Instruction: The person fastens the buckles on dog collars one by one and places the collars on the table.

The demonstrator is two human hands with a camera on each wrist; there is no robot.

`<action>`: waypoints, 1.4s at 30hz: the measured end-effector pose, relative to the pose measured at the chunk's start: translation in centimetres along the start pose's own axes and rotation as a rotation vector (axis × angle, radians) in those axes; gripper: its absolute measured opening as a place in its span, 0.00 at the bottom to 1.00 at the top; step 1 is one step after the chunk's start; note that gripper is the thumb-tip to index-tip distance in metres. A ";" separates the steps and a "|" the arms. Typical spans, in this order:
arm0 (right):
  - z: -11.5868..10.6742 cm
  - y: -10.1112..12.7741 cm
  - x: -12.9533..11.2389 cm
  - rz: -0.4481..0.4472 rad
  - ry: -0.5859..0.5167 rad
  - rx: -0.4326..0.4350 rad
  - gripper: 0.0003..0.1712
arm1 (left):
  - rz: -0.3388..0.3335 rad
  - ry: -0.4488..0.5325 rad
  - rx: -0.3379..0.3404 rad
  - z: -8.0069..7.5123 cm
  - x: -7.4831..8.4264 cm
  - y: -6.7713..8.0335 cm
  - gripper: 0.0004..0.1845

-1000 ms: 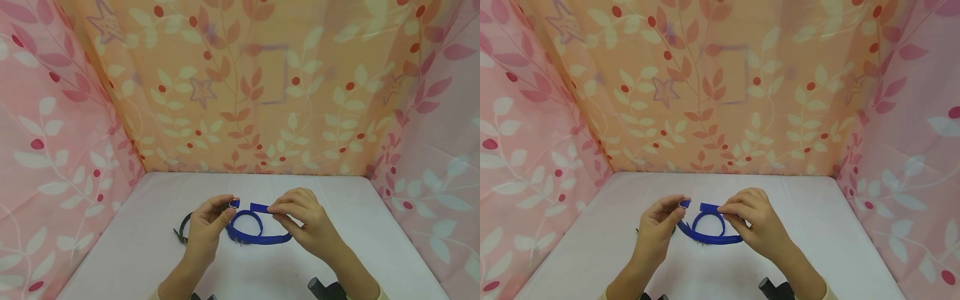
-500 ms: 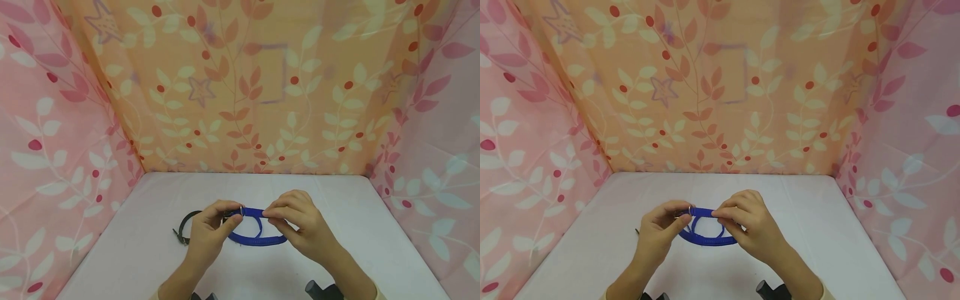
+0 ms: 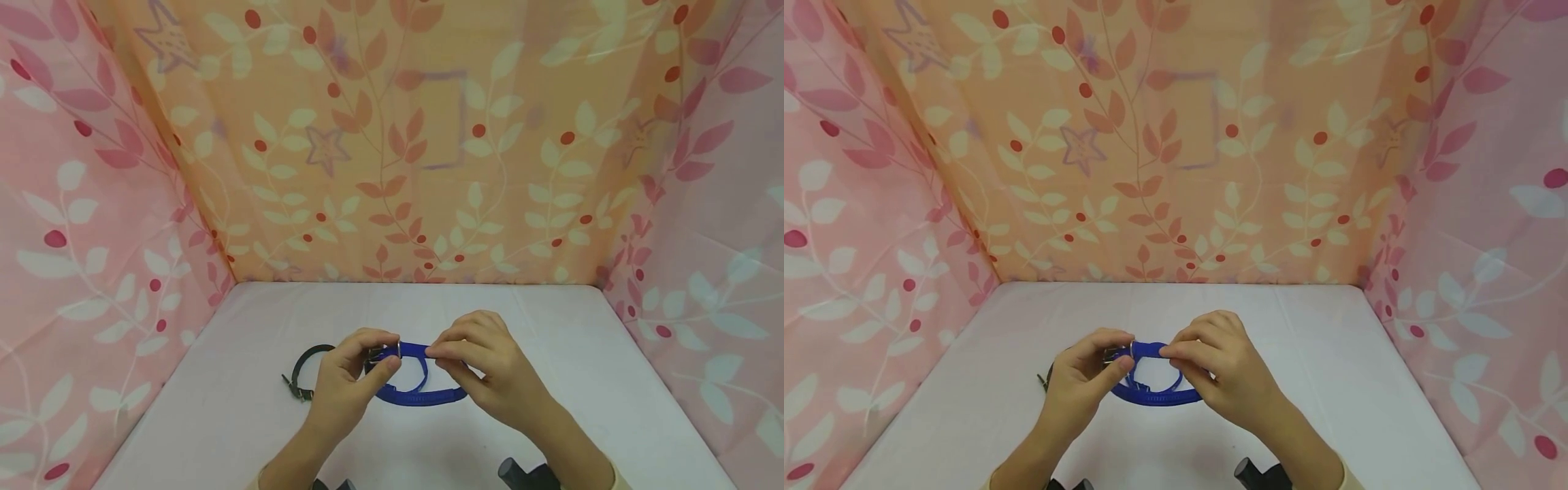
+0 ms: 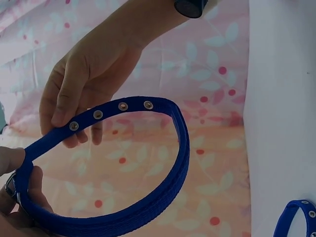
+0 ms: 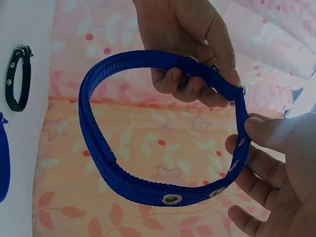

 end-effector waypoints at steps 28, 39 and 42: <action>1.0 -0.3 -0.6 -0.034 0.003 -0.014 0.08 | -0.026 -0.015 -0.075 1.2 -0.1 -0.2 0.12; 1.7 0.1 -0.3 0.054 -0.019 -0.039 0.07 | -0.047 -0.115 -0.020 0.8 0.1 0.1 0.10; 1.9 0.3 -0.2 0.082 -0.025 -0.031 0.07 | -0.070 -0.163 -0.055 1.0 0.2 0.0 0.09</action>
Point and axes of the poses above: each hand's wrist, its own y-axis away from the middle knuckle, its own z-axis out of the palm, x = y × z, the point moved 5 cm from there along -y, towards the middle knuckle, and after that the axes turned 10 degrees about -x, right-handed, at the moved point
